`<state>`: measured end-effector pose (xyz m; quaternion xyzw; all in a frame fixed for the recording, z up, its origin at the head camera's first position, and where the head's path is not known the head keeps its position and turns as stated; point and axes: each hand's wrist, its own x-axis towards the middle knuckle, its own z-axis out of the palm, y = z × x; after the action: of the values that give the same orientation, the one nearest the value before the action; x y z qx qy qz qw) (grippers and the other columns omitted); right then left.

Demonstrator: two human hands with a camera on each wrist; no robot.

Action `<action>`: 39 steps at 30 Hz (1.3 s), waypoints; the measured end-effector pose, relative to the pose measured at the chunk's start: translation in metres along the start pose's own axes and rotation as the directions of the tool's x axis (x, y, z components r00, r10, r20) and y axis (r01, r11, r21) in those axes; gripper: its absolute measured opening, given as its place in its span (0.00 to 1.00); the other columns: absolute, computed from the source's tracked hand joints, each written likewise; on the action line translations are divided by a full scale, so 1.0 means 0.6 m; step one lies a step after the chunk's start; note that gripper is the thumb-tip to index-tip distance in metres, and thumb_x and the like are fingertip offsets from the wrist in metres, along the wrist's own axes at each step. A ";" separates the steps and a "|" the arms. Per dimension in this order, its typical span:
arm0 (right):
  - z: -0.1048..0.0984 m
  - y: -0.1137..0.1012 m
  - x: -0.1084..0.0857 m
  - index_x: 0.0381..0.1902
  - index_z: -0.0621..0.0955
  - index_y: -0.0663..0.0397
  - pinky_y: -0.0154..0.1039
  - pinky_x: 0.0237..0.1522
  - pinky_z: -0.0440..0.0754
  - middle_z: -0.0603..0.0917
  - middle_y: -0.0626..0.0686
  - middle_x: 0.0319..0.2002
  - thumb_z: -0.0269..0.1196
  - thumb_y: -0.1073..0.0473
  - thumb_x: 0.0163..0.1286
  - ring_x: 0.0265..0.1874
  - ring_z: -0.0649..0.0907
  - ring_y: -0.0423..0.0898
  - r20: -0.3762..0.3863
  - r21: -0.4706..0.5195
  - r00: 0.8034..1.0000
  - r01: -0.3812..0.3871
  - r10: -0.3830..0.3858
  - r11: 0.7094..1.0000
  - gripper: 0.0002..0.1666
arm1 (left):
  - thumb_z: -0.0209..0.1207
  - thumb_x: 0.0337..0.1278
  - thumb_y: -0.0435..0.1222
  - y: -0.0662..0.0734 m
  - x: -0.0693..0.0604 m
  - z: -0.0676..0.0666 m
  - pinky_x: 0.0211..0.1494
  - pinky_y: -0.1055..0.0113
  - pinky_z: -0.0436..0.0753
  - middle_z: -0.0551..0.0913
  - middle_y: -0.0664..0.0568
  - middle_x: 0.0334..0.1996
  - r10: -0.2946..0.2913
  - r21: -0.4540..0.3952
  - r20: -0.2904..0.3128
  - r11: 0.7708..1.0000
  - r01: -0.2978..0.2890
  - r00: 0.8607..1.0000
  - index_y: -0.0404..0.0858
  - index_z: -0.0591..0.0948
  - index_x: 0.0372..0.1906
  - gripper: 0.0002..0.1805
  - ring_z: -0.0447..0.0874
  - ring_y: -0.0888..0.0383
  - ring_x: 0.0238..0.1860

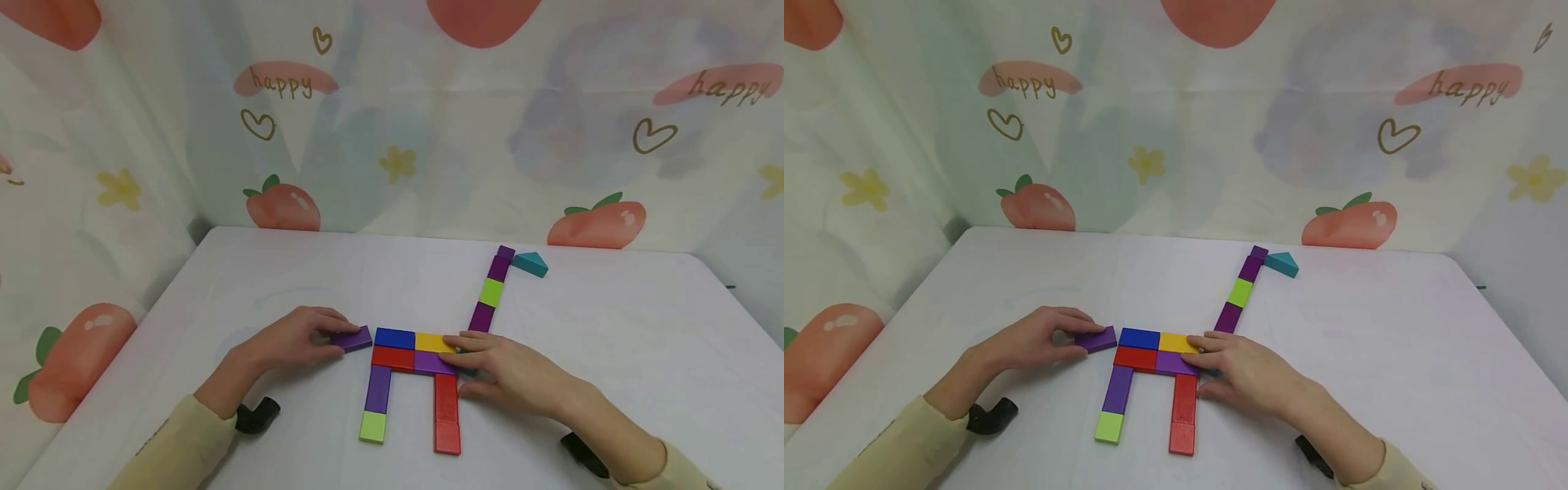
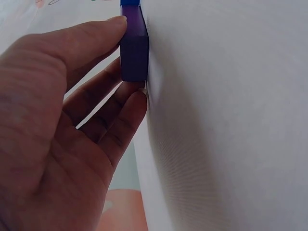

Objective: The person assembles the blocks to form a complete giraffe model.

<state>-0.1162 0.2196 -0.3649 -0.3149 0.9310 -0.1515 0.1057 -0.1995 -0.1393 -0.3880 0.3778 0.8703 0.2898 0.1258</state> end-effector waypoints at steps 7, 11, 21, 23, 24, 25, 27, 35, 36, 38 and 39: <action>0.000 0.000 -0.003 0.68 0.79 0.45 0.53 0.60 0.77 0.74 0.49 0.70 0.69 0.46 0.68 0.69 0.72 0.54 -0.001 0.003 1.000 -0.002 0.002 1.000 0.32 | 0.69 0.61 0.36 0.003 0.002 0.000 0.56 0.61 0.82 0.83 0.55 0.55 0.001 0.009 0.008 1.000 -0.001 1.000 0.45 0.84 0.62 0.23 0.80 0.57 0.55; 0.000 0.000 -0.002 0.68 0.79 0.45 0.53 0.61 0.77 0.74 0.49 0.70 0.69 0.46 0.68 0.69 0.71 0.54 0.004 0.003 1.000 -0.004 0.004 1.000 0.32 | 0.69 0.61 0.35 0.002 0.001 -0.001 0.56 0.61 0.82 0.83 0.56 0.54 0.013 -0.001 0.007 1.000 -0.013 1.000 0.44 0.84 0.62 0.23 0.80 0.57 0.54; 0.000 -0.002 -0.001 0.68 0.79 0.45 0.53 0.60 0.77 0.74 0.50 0.70 0.70 0.47 0.67 0.69 0.71 0.55 0.004 -0.010 1.000 -0.008 0.008 1.000 0.33 | 0.69 0.61 0.35 0.001 0.001 -0.001 0.57 0.61 0.81 0.83 0.56 0.55 0.037 -0.003 0.005 0.999 -0.037 0.999 0.44 0.84 0.62 0.23 0.80 0.57 0.55; 0.000 -0.002 -0.001 0.68 0.79 0.45 0.53 0.60 0.78 0.74 0.50 0.70 0.70 0.46 0.67 0.69 0.71 0.55 0.005 -0.009 1.000 -0.010 0.010 1.000 0.33 | 0.69 0.61 0.36 0.000 0.001 0.000 0.57 0.61 0.81 0.83 0.56 0.55 0.040 -0.002 0.007 0.999 -0.040 0.999 0.44 0.84 0.62 0.23 0.80 0.57 0.55; 0.000 -0.002 -0.002 0.68 0.79 0.45 0.53 0.60 0.78 0.74 0.50 0.70 0.70 0.46 0.67 0.69 0.71 0.55 0.006 -0.008 1.000 -0.012 0.012 1.000 0.33 | 0.69 0.61 0.36 0.000 0.002 0.000 0.57 0.60 0.81 0.83 0.56 0.55 0.043 -0.003 0.008 0.999 -0.043 0.999 0.44 0.84 0.62 0.23 0.80 0.57 0.55; 0.000 -0.002 -0.001 0.68 0.79 0.45 0.53 0.60 0.78 0.74 0.50 0.70 0.70 0.46 0.67 0.69 0.71 0.55 0.007 -0.006 1.000 -0.012 0.012 1.000 0.33 | 0.69 0.61 0.36 -0.001 0.002 0.000 0.57 0.60 0.81 0.83 0.56 0.55 0.046 -0.004 0.008 0.999 -0.046 0.999 0.44 0.84 0.62 0.23 0.80 0.57 0.55; 0.000 -0.001 -0.001 0.68 0.78 0.45 0.53 0.59 0.78 0.74 0.50 0.70 0.70 0.46 0.67 0.69 0.71 0.55 0.011 -0.002 1.000 -0.013 0.013 1.000 0.33 | 0.69 0.61 0.36 -0.002 0.003 0.000 0.57 0.60 0.81 0.83 0.56 0.54 0.054 -0.007 0.007 0.998 -0.054 0.998 0.44 0.84 0.62 0.23 0.80 0.58 0.54; -0.001 0.000 0.001 0.68 0.79 0.45 0.54 0.59 0.79 0.74 0.50 0.70 0.69 0.45 0.67 0.69 0.71 0.57 0.012 -0.006 1.000 -0.012 0.012 1.000 0.32 | 0.69 0.61 0.35 -0.005 0.004 0.001 0.58 0.61 0.80 0.83 0.57 0.54 0.068 -0.020 0.013 0.998 -0.068 0.998 0.44 0.84 0.62 0.23 0.80 0.59 0.54; -0.001 0.000 0.001 0.68 0.79 0.45 0.54 0.58 0.79 0.74 0.50 0.70 0.69 0.45 0.67 0.69 0.71 0.57 0.010 -0.008 1.000 -0.011 0.011 1.000 0.32 | 0.69 0.61 0.35 -0.004 0.004 0.001 0.58 0.61 0.80 0.83 0.57 0.54 0.064 -0.018 0.014 0.998 -0.063 0.998 0.44 0.84 0.62 0.23 0.80 0.59 0.54; -0.002 0.000 0.002 0.68 0.79 0.45 0.54 0.58 0.79 0.74 0.50 0.70 0.69 0.45 0.67 0.69 0.71 0.57 0.007 -0.008 1.000 -0.012 0.012 1.000 0.33 | 0.69 0.61 0.35 -0.001 0.004 0.000 0.59 0.61 0.80 0.83 0.57 0.54 0.048 -0.012 0.014 0.999 -0.047 0.999 0.44 0.84 0.62 0.23 0.80 0.59 0.55; -0.002 0.000 0.003 0.68 0.79 0.44 0.54 0.58 0.79 0.74 0.50 0.70 0.69 0.44 0.67 0.69 0.71 0.57 0.006 -0.007 1.000 -0.011 0.011 1.000 0.33 | 0.69 0.61 0.35 0.000 0.003 -0.001 0.59 0.60 0.80 0.83 0.56 0.54 0.039 -0.007 0.012 0.999 -0.039 0.999 0.44 0.84 0.62 0.23 0.80 0.59 0.55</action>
<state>-0.1179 0.2187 -0.3641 -0.3105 0.9330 -0.1465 0.1083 -0.2011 -0.1383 -0.3874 0.3962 0.8609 0.2929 0.1269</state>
